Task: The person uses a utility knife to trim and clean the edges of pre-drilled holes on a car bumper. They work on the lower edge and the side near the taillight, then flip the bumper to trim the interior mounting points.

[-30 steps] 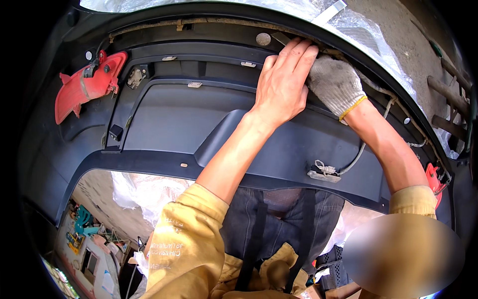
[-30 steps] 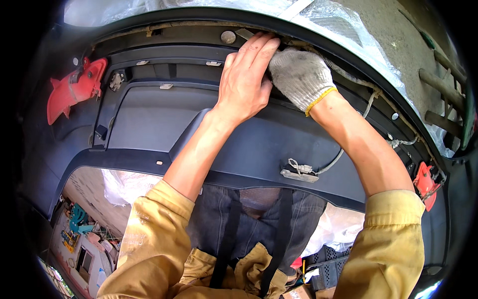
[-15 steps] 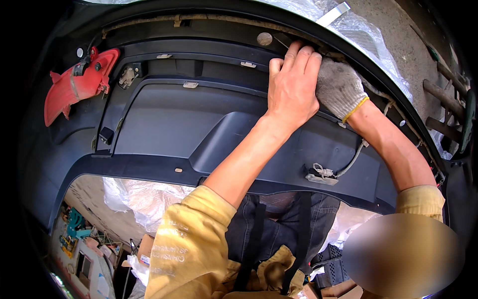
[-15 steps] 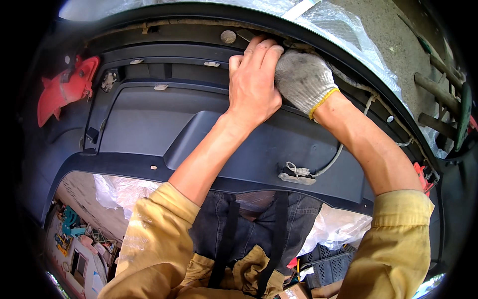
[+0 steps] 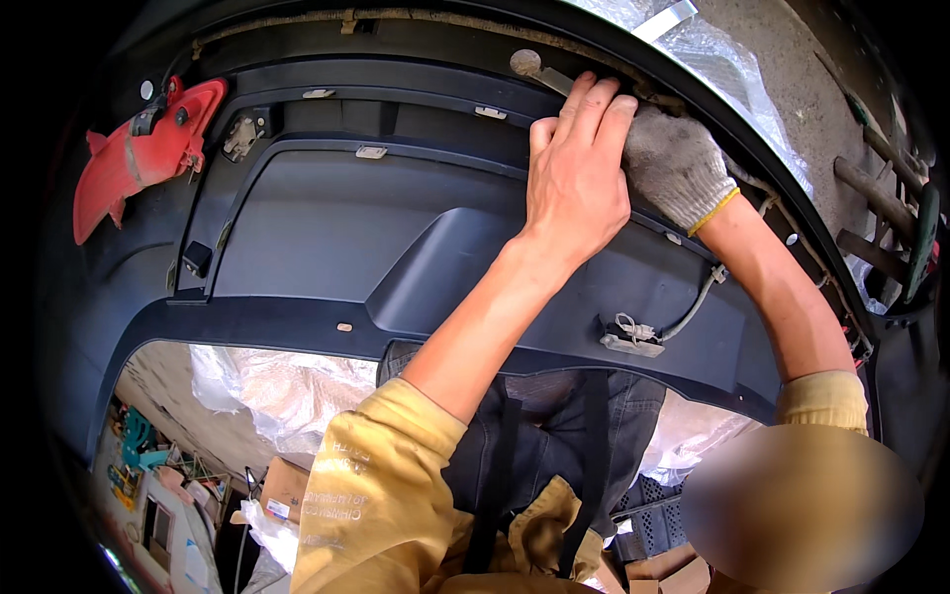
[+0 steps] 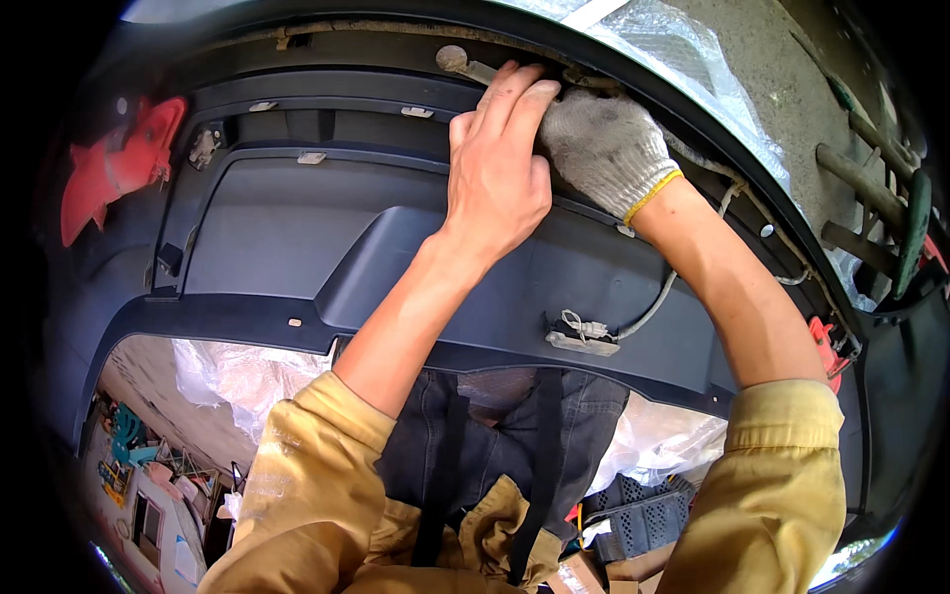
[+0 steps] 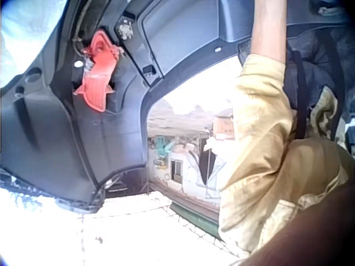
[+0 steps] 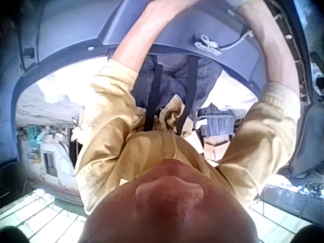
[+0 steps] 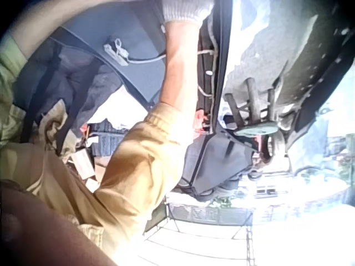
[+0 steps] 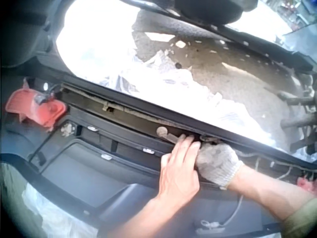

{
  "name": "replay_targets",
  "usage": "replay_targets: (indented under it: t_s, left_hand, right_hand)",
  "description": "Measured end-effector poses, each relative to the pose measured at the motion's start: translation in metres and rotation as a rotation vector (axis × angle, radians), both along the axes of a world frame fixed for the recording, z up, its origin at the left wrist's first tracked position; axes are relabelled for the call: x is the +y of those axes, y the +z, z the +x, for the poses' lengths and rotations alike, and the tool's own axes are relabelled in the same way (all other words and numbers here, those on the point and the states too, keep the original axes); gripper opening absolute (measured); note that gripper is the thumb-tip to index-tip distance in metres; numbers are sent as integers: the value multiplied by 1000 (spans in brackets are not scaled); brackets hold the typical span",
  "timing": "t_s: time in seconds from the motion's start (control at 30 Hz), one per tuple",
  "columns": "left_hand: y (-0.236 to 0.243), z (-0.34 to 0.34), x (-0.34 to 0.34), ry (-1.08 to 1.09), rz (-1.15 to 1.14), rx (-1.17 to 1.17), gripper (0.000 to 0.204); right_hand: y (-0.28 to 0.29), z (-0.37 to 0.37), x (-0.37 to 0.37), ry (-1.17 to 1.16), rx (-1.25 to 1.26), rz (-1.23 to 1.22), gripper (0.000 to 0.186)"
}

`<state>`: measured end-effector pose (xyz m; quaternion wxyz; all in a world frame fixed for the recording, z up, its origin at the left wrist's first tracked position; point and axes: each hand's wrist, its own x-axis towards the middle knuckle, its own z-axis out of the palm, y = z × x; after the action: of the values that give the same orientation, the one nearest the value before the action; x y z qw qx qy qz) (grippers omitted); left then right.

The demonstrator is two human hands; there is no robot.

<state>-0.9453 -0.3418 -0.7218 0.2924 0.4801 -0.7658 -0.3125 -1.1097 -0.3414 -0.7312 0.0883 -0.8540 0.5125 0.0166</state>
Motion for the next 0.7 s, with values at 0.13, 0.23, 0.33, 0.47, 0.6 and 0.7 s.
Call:
replay_targets:
  t_s: [0.13, 0.23, 0.33, 0.47, 0.6, 0.7]
  left_hand:
    - [-3, 30, -16, 273, 67, 50, 25]
    - [4, 34, -41, 309, 257, -132, 25]
    - [4, 28, -56, 282, 204, -368, 29]
    - [1, 22, -66, 294, 219, -447, 28]
    - [0, 16, -71, 301, 271, -377, 27]
    - [-4, 15, -72, 341, 280, -288, 28]
  right_hand:
    - [25, 7, 2, -233, -77, 96, 52]
    - [27, 9, 16, -386, -87, 114, 56]
    - [35, 13, 32, -466, -168, 81, 54]
    - [35, 17, 49, -573, -154, 119, 52]
    - [22, 15, 57, -588, -227, 24, 49]
    - [26, 19, 53, -620, -236, 61, 47]
